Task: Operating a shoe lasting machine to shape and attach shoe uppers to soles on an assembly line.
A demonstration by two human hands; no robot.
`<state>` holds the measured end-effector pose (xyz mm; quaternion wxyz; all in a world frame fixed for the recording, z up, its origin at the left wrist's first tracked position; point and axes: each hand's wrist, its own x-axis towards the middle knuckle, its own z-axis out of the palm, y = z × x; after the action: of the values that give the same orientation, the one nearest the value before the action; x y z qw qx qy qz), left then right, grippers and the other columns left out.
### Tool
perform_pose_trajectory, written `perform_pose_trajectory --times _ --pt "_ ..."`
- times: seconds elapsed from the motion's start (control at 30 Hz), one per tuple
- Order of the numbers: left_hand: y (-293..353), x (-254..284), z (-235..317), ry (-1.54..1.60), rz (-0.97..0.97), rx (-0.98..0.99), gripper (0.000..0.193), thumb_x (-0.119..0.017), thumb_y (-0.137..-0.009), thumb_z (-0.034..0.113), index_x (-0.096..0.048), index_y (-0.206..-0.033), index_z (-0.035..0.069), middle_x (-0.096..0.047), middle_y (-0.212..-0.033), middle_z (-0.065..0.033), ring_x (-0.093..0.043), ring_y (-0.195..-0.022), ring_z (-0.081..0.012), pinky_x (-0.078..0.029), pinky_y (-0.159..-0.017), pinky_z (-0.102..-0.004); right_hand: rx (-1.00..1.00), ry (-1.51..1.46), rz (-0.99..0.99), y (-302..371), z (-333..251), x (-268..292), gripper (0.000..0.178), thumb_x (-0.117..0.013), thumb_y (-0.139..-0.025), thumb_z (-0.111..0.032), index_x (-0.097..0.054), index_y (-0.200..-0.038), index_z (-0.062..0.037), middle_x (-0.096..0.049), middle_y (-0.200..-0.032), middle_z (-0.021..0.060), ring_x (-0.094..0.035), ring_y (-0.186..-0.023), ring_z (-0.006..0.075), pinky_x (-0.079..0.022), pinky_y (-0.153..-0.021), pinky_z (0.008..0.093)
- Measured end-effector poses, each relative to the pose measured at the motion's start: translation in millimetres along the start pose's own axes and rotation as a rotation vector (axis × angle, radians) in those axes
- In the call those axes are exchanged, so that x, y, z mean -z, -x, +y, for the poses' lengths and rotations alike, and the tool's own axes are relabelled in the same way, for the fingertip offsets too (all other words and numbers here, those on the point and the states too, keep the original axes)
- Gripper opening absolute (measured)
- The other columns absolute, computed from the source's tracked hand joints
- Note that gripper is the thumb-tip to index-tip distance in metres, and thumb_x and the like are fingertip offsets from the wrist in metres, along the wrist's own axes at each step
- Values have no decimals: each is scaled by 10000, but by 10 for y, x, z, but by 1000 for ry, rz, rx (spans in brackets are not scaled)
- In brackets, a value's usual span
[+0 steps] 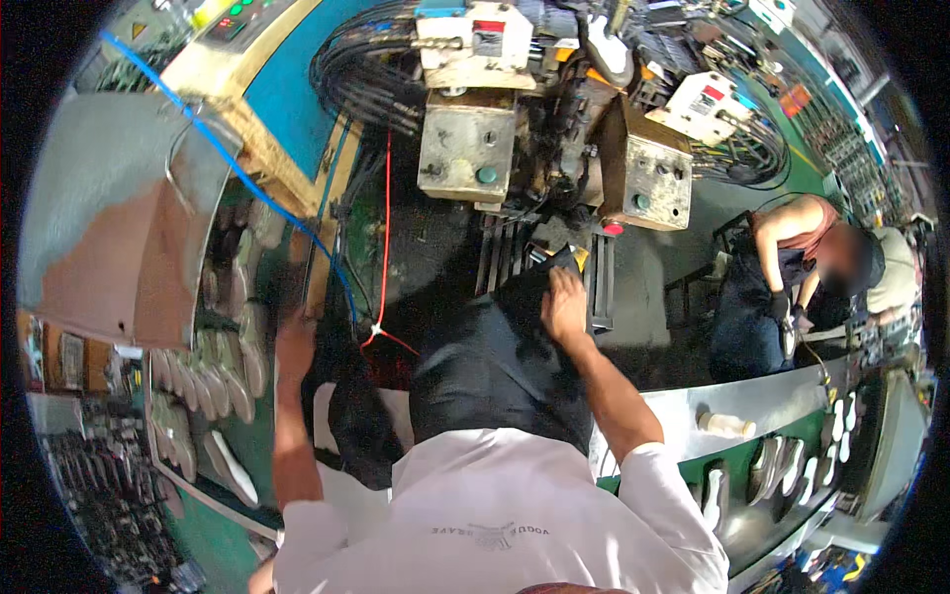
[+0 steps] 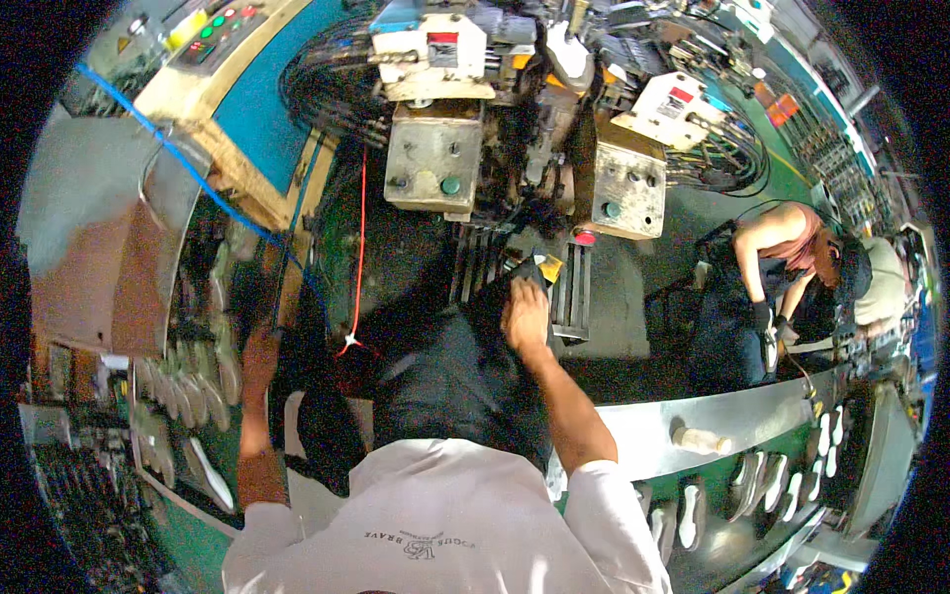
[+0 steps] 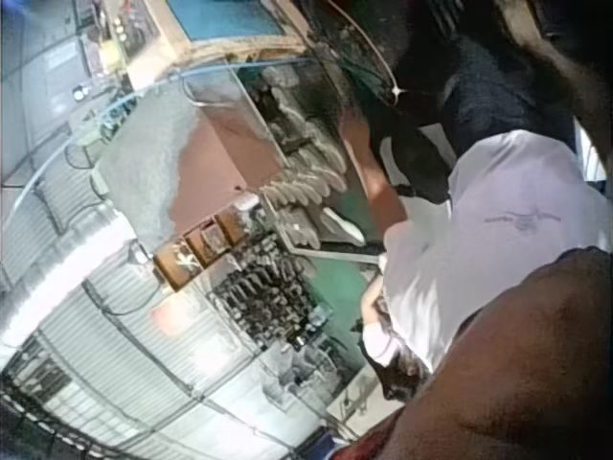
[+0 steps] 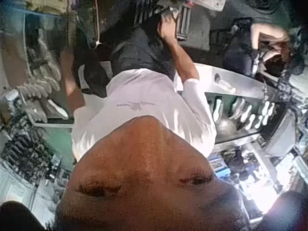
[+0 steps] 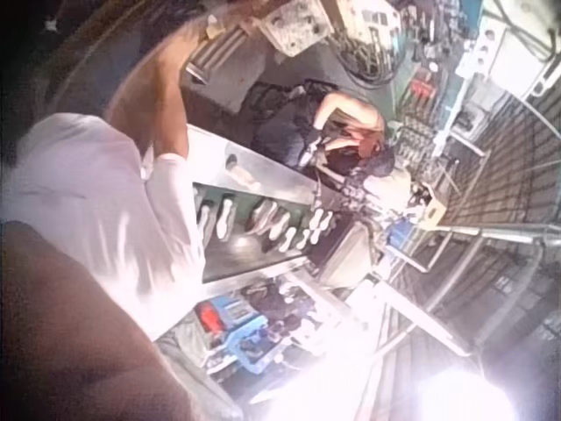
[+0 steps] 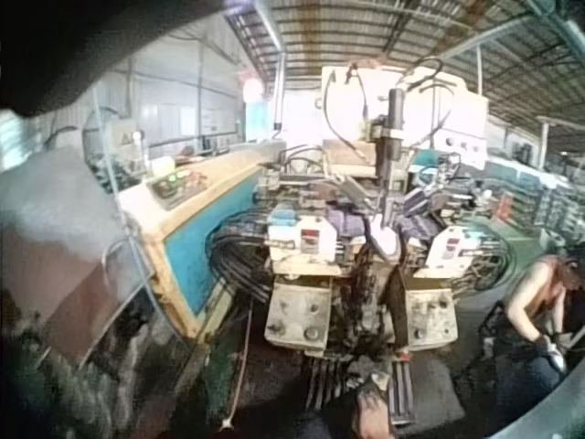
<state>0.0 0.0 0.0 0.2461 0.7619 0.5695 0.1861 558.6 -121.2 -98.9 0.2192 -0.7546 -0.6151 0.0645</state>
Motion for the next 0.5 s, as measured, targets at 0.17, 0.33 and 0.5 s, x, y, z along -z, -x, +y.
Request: perform_pose_trajectory --times 0.17,0.33,0.5 --pt "-1895 -373 1806 -100 378 -441 656 -741 -997 179 -492 -1594 69 -423 -1596 -353 -424 -1475 -518 -387 -1210 -560 -108 15 134 254 259 286 633 -679 -917 -124 -526 -1504 55 -583 -1514 236 -501 -1446 428 -388 -1236 516" --pt "-3299 -387 2887 -484 406 -564 841 -823 -918 221 -427 -1656 143 -296 -1674 -372 -355 -1508 -565 -391 -1230 -578 -199 -44 231 248 384 329 615 -686 -915 -111 -542 -1489 55 -588 -1496 248 -523 -1415 424 -409 -1209 506" --pt "-3899 -686 2769 -481 552 -307 629 -812 -914 319 -608 -1497 197 -587 -1204 -304 -668 -1059 -504 -575 -921 -571 -249 -62 245 271 446 350 594 -689 -916 -112 -563 -1477 37 -598 -1487 239 -538 -1400 412 -425 -1185 505"
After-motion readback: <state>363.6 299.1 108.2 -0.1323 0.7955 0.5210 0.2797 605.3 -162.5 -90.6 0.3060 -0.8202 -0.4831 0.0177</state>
